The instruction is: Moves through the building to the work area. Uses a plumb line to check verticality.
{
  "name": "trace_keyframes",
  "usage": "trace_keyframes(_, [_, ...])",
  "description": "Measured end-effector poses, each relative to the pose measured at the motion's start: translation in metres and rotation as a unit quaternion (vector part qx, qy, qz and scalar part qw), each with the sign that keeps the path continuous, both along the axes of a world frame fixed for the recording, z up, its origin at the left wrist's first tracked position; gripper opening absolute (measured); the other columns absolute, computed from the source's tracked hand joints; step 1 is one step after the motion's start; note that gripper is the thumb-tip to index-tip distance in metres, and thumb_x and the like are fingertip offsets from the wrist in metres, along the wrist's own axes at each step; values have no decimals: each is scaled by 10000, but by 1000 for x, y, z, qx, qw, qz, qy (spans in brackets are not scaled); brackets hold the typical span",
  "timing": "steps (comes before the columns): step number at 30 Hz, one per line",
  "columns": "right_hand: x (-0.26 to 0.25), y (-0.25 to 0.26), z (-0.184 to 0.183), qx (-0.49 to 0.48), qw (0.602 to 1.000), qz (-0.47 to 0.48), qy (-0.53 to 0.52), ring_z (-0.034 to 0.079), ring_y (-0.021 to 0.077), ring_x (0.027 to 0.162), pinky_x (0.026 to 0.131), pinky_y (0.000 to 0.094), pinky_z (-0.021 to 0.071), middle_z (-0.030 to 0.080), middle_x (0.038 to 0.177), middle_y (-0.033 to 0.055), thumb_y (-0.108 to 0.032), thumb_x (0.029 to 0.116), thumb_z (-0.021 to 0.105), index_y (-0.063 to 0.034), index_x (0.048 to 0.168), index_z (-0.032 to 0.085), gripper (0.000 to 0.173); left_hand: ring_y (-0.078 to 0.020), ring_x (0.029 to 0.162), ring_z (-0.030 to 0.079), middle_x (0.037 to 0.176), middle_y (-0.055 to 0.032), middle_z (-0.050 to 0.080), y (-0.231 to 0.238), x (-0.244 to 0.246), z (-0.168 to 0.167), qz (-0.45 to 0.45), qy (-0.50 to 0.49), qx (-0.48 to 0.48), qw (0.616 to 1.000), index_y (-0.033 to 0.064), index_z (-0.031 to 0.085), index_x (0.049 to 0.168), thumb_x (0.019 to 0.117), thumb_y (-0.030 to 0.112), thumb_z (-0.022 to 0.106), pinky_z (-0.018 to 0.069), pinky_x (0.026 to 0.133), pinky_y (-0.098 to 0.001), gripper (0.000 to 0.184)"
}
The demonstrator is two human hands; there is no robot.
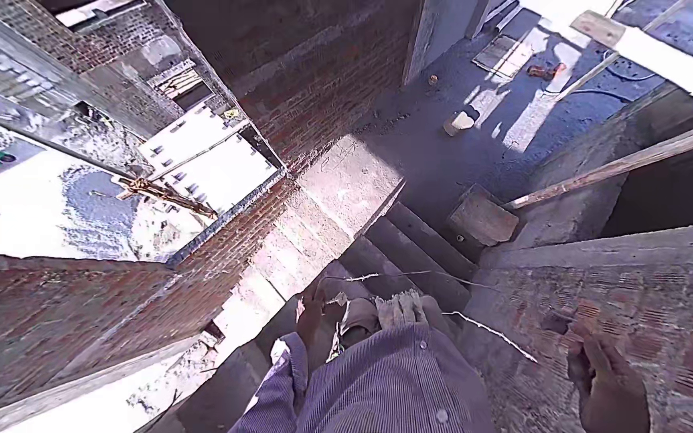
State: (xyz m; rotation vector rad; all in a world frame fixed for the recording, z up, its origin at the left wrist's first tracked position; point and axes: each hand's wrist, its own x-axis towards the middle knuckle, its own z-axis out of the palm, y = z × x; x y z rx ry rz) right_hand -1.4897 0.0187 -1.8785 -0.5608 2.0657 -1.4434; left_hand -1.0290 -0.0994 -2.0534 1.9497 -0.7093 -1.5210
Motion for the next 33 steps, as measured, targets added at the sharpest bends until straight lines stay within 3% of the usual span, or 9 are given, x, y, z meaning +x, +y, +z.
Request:
trace_keyframes(5, [-44, -104, -33, 12, 997, 60, 56, 467, -20, 444, 406, 144, 401, 562, 635, -111, -181, 1093, 444, -67, 1164, 635, 234, -118, 613, 538, 706, -18, 527, -48, -33, -51, 25, -19, 8, 999, 13, 593, 957, 1119, 305, 401, 506, 640, -300, 385])
trace_keyframes(10, [-92, -206, -116, -17, 987, 148, 59, 469, -16, 468, 403, 128, 379, 564, 695, -84, -122, 1040, 485, -42, 1287, 591, 281, -106, 612, 535, 710, 0, 526, -128, -88, -132, 50, -9, -28, 998, 47, 588, 924, 1118, 288, 403, 502, 620, -284, 360])
trace_keyframes(13, [-115, -253, -162, -27, 988, 146, 32, 459, -17, 464, 399, 131, 377, 561, 698, -90, -131, 1044, 487, -51, 1267, 599, 262, -84, 582, 521, 689, 11, 504, -163, -115, -183, 111, 15, -50, 992, 45, 555, 901, 1122, 251, 380, 495, 588, -253, 349])
trace_keyframes(18, [-129, -316, -175, -41, 986, 158, -42, 488, -10, 467, 406, 134, 401, 589, 689, -90, -123, 1071, 445, -75, 1222, 624, 239, -116, 643, 557, 728, -18, 536, -200, -134, -178, 159, -1, -19, 987, 18, 590, 957, 1125, 261, 385, 515, 640, -290, 360])
trace_keyframes(20, [-140, -355, -190, -31, 983, 178, -29, 487, -13, 470, 408, 133, 399, 592, 689, -92, -121, 1071, 443, -70, 1227, 622, 243, -104, 608, 547, 696, -4, 533, -228, -138, -199, 173, -8, -33, 984, 34, 593, 925, 1123, 273, 388, 495, 595, -274, 372])
trace_keyframes(27, [-143, -504, -288, -20, 975, 222, 19, 445, -24, 429, 379, 130, 370, 555, 643, -112, -139, 1071, 451, -63, 1175, 634, 224, -109, 619, 527, 705, -10, 508, -327, -138, -299, 162, -33, -66, 984, 30, 595, 889, 1111, 244, 400, 489, 616, -292, 365])
trace_keyframes(30, [-135, -586, -319, 14, 950, 312, 30, 467, -7, 443, 387, 138, 392, 558, 661, -86, -125, 1070, 449, -36, 1215, 612, 235, -93, 594, 513, 692, -6, 517, -360, -143, -321, 247, -41, -76, 965, 20, 612, 897, 1105, 237, 418, 474, 588, -267, 358])
trace_keyframes(33, [-133, -642, -305, 43, 913, 402, 51, 496, -5, 488, 423, 144, 412, 574, 712, -82, -127, 1063, 453, -29, 1286, 565, 268, -95, 605, 518, 731, -26, 533, -362, -158, -313, 314, -29, -31, 949, -16, 617, 974, 1109, 227, 429, 485, 601, -266, 335])
